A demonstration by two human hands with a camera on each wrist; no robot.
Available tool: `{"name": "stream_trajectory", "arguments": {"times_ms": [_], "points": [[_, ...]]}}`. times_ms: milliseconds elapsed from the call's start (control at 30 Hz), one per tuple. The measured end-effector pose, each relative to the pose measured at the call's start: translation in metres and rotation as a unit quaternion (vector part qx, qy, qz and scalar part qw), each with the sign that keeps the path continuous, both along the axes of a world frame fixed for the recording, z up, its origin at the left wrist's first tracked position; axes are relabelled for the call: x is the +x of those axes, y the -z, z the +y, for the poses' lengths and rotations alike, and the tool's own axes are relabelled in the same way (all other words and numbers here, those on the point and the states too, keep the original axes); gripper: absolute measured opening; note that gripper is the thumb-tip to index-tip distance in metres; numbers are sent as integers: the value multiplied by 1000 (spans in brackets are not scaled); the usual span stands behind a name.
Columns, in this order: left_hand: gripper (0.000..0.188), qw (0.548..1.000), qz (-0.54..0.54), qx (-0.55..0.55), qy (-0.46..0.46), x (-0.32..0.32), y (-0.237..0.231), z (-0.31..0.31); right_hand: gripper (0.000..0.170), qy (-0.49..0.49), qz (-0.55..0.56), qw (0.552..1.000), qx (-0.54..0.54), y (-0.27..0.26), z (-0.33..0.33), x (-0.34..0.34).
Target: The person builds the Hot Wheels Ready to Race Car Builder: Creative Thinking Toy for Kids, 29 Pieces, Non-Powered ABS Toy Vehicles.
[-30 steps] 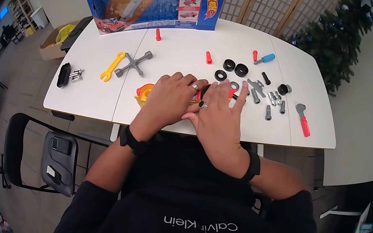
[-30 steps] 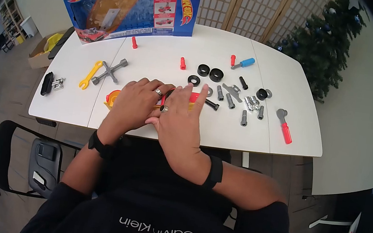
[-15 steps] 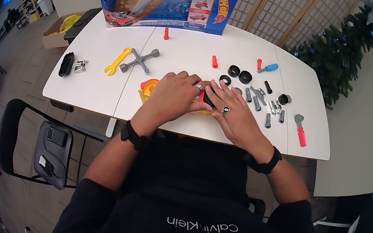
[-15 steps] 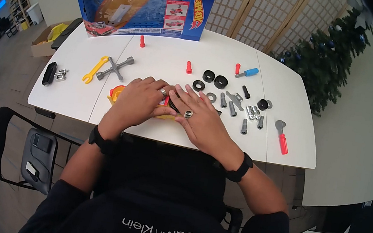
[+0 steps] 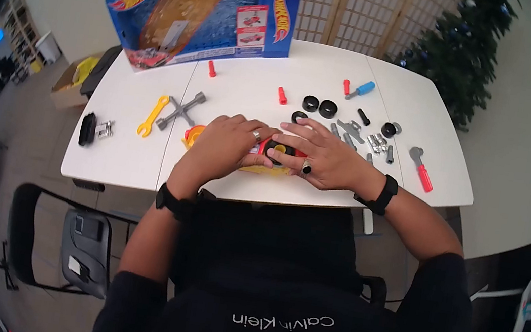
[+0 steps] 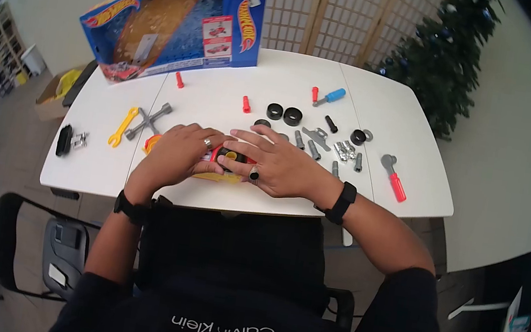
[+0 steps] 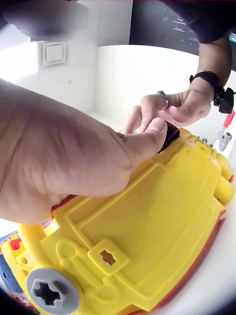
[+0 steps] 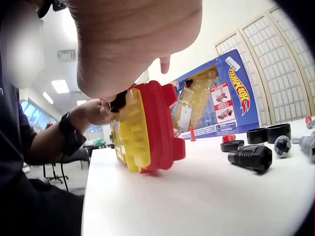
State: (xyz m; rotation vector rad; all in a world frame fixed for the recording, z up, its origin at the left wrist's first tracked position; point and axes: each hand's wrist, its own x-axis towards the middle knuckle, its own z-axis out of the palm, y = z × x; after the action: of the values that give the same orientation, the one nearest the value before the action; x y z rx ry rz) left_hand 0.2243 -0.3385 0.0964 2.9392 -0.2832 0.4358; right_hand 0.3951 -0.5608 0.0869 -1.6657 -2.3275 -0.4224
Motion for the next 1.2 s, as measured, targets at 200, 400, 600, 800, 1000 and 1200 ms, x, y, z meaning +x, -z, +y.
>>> {"name": "stream_trajectory", "arguments": {"times_ms": [200, 400, 600, 800, 1000, 1200], "points": [[62, 1000, 3, 2, -22, 2, -4, -6, 59, 133, -3, 991, 35, 14, -12, -54], [60, 999, -27, 10, -27, 4, 0, -17, 74, 407, 16, 909, 90, 43, 16, -129], [56, 998, -29, 18, -52, 11, 2, -22, 77, 450, 113, 873, 149, 38, 30, -150], [54, 997, -27, 9, -75, 10, -2, -21, 53, 326, 137, 928, 116, 21, 6, -107], [73, 998, -34, 40, -42, 12, 4, -13, 42, 194, 198, 959, 62, 22, -13, -49], [73, 999, -19, 13, -23, 11, -1, -13, 39, 115, 352, 922, -111, -5, -6, -10]]}}
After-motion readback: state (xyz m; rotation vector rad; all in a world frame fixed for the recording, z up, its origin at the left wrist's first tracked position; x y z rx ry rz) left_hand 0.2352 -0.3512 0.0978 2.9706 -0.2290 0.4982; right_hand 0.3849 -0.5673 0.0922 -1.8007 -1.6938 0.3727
